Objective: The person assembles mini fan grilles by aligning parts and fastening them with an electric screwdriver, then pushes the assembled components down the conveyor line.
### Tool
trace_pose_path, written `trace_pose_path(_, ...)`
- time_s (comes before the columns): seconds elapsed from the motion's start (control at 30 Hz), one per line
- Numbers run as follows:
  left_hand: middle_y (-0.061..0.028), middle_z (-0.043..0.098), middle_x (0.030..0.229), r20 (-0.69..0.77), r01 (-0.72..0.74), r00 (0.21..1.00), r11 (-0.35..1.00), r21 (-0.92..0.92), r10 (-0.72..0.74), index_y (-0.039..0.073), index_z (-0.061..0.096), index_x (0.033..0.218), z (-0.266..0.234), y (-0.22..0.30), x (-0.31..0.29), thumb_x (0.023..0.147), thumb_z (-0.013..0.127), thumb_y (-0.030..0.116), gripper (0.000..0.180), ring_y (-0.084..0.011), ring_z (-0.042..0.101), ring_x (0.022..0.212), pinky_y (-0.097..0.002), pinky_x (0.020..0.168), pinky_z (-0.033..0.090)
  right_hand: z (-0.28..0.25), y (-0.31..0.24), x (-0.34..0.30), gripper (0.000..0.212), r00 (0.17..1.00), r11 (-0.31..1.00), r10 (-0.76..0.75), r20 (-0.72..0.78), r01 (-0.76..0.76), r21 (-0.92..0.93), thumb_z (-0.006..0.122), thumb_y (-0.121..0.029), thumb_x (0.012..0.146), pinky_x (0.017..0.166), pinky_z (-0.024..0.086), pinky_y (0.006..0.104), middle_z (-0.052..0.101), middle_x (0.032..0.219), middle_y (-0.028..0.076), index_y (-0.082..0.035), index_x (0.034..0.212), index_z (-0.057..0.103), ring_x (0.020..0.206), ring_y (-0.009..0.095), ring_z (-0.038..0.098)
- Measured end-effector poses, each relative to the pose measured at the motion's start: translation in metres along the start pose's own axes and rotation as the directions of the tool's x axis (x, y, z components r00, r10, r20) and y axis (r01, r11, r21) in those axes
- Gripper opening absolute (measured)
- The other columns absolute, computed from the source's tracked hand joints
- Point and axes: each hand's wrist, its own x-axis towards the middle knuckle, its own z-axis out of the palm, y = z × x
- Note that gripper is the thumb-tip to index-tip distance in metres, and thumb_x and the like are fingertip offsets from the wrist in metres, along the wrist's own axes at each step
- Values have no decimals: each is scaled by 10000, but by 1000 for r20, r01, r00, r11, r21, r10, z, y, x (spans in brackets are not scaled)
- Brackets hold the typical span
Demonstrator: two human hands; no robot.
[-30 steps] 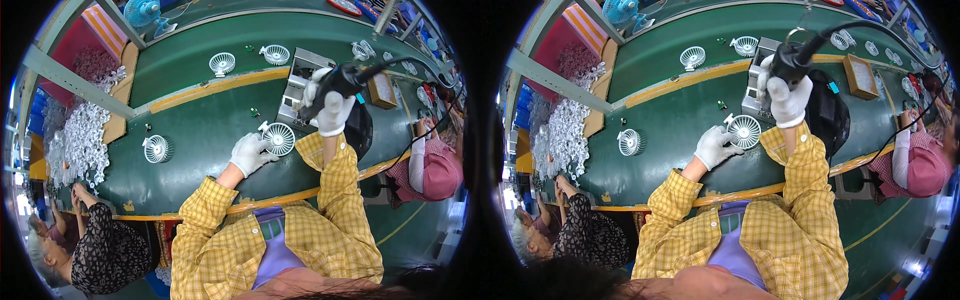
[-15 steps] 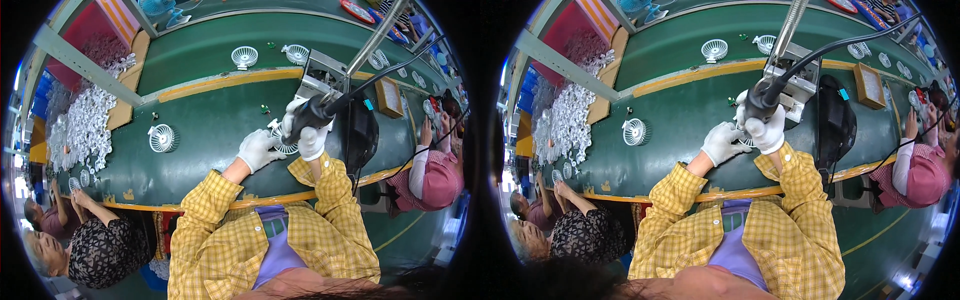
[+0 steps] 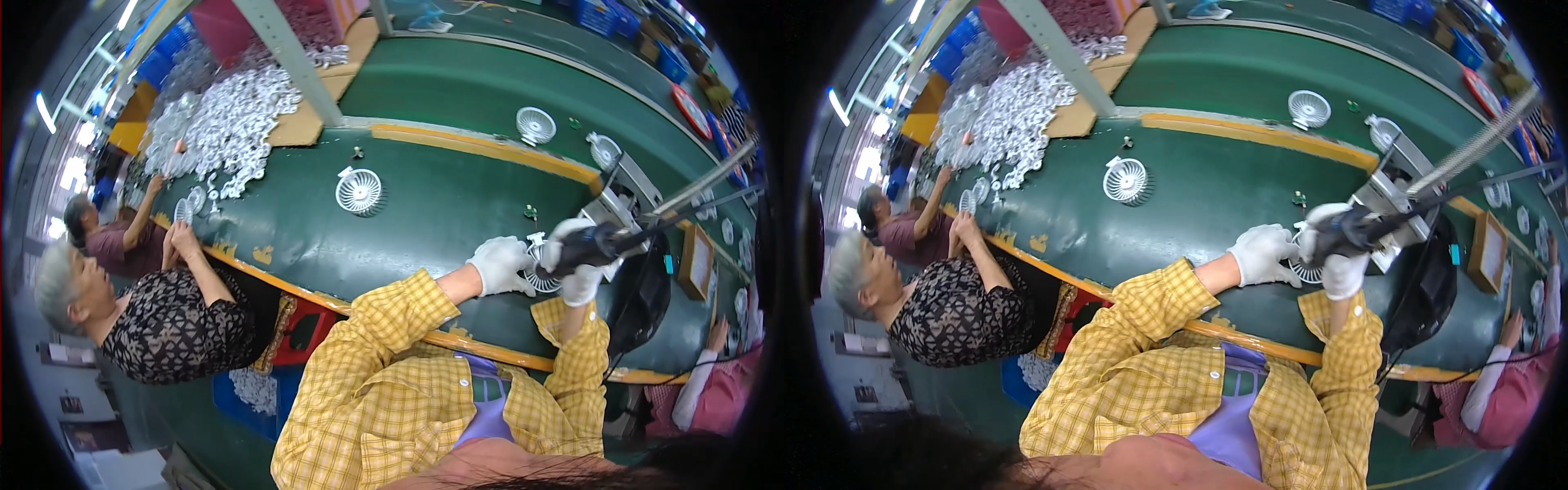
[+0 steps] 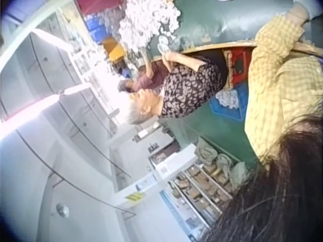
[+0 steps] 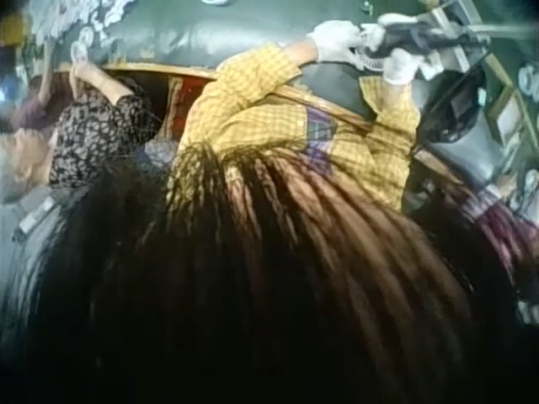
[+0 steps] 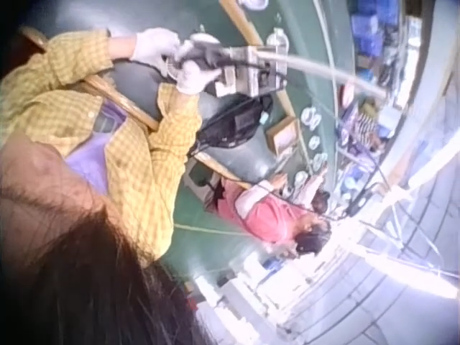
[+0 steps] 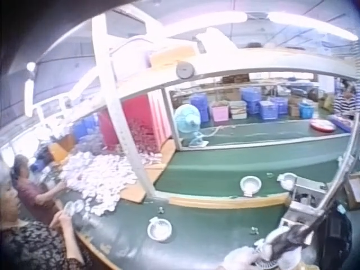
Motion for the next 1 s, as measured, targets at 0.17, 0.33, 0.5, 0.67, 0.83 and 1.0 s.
trace_pose_path(0.17,-120,590,750,-523,437,826,826,355,-212,92,636,677,-59,-56,0,616,704,351,274,-287,560,724,-419,622,442,14,-49,16,856,953,904,-288,-95,238,-355,550,-780,650,500,356,258,450,617,-7,-51,1084,439,521,118,448)
trace_pose_path(0.33,-158,543,1060,-857,970,195,224,96,-478,47,653,866,-130,-106,-58,724,670,403,383,-298,502,1039,-421,849,440,-9,-78,29,790,849,813,-482,-216,340,-473,691,-637,656,502,394,261,513,668,50,15,1055,491,563,152,498)
trace_pose_path(0.5,-182,530,1083,-568,954,188,286,-87,-801,108,588,1136,-124,-122,-64,809,591,394,434,-346,563,1012,-443,841,480,-16,-69,27,780,897,849,-393,-200,271,-454,701,-629,647,512,388,270,498,675,57,-16,1071,471,574,151,477)
trace_pose_path(0.67,-187,522,1147,-277,362,909,919,156,-311,101,643,1026,-70,-83,-19,678,716,428,483,-319,500,1078,-383,908,428,-6,-59,20,522,935,903,-298,-191,211,-375,631,-426,741,452,398,248,522,565,65,24,985,532,474,152,503)
trace_pose_path(0.83,-113,553,906,-107,9,994,999,-43,-13,71,658,720,-29,-19,-4,547,809,334,350,-295,525,897,-383,789,444,2,-44,11,761,962,964,-235,-136,213,-158,671,-625,660,497,422,289,526,597,88,13,1044,514,519,186,515)
trace_pose_path(1.0,-119,569,890,-75,-15,997,1000,4,15,66,658,712,-17,-3,5,577,786,365,352,-300,544,862,-387,770,449,-9,-22,16,743,942,965,-261,-210,254,-59,838,-447,555,470,438,269,569,775,86,35,1015,508,563,176,550)
